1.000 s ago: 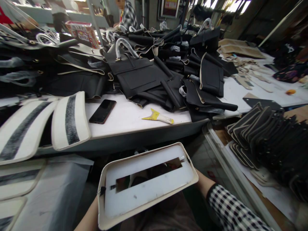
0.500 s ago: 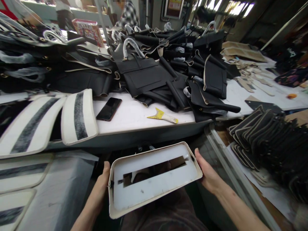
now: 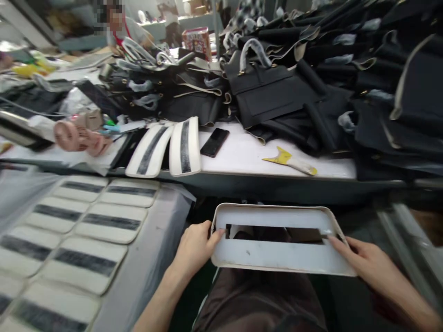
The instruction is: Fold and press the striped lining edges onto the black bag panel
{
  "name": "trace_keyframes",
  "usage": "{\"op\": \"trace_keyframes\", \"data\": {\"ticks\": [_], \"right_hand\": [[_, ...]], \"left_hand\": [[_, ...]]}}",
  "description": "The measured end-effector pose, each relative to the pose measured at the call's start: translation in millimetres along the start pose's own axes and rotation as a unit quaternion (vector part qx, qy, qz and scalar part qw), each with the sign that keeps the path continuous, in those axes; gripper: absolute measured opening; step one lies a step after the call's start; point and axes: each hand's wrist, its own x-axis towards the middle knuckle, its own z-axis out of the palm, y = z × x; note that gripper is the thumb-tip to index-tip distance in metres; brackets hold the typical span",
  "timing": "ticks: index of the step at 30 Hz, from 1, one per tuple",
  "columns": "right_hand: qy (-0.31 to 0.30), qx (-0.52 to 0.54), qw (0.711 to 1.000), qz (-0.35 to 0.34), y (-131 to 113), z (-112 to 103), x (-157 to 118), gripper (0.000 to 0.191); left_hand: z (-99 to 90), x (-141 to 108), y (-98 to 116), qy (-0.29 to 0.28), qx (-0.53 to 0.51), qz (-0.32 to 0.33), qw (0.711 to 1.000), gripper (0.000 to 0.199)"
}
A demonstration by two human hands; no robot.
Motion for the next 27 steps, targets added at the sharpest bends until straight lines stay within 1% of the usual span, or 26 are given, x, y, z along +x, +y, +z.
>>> {"op": "trace_keyframes", "data": {"ticks": [3, 5, 7, 9, 11, 14, 16, 18, 21, 24, 27], "right_hand": [[-0.025, -0.012, 0.999, 0.037, 19, 3, 17, 0.055], [0.0, -0.01, 0.999, 0.04, 28, 5, 23, 0.048], [0.026, -0.01, 0.999, 0.038, 29, 7, 26, 0.043], [0.04, -0.022, 0.998, 0.035, 22, 9, 24, 0.043], [0.051, -0.034, 0.998, 0.018, 7, 12, 16, 0.048], [0.079, -0.036, 0.995, -0.043, -19, 16, 3, 0.052], [0.104, -0.035, 0.991, -0.08, -29, 18, -1, 0.052], [0.125, -0.038, 0.987, -0.094, -32, 18, -4, 0.051], [0.144, -0.037, 0.983, -0.108, -28, 17, -9, 0.05], [0.159, -0.028, 0.979, -0.128, -23, 19, -15, 0.048], [0.189, -0.019, 0.97, -0.152, -20, 25, -19, 0.045]], "left_hand": [[0.5, -4, -2, 0.015, 0.001, -0.011, 1.0, 0.037], [1.7, -4, -1, 0.022, 0.008, -0.017, 1.0, 0.038], [3.9, -1, -1, 0.031, 0.018, -0.021, 0.999, 0.039], [6.2, 5, -2, 0.034, 0.024, -0.022, 0.999, 0.039], [7.7, 12, -4, 0.024, 0.023, -0.027, 0.999, 0.04], [8.3, 21, -7, -0.004, 0.015, -0.042, 0.999, 0.042], [9.5, 28, -11, -0.023, 0.013, -0.043, 0.999, 0.045], [11.9, 33, -13, -0.054, 0.016, -0.042, 0.998, 0.049], [15.8, 32, -14, -0.078, 0.053, -0.042, 0.995, 0.053], [17.9, 25, -11, -0.093, 0.133, -0.015, 0.987, 0.051], [20.2, 18, -11, -0.106, 0.213, 0.025, 0.971, 0.054]]}}
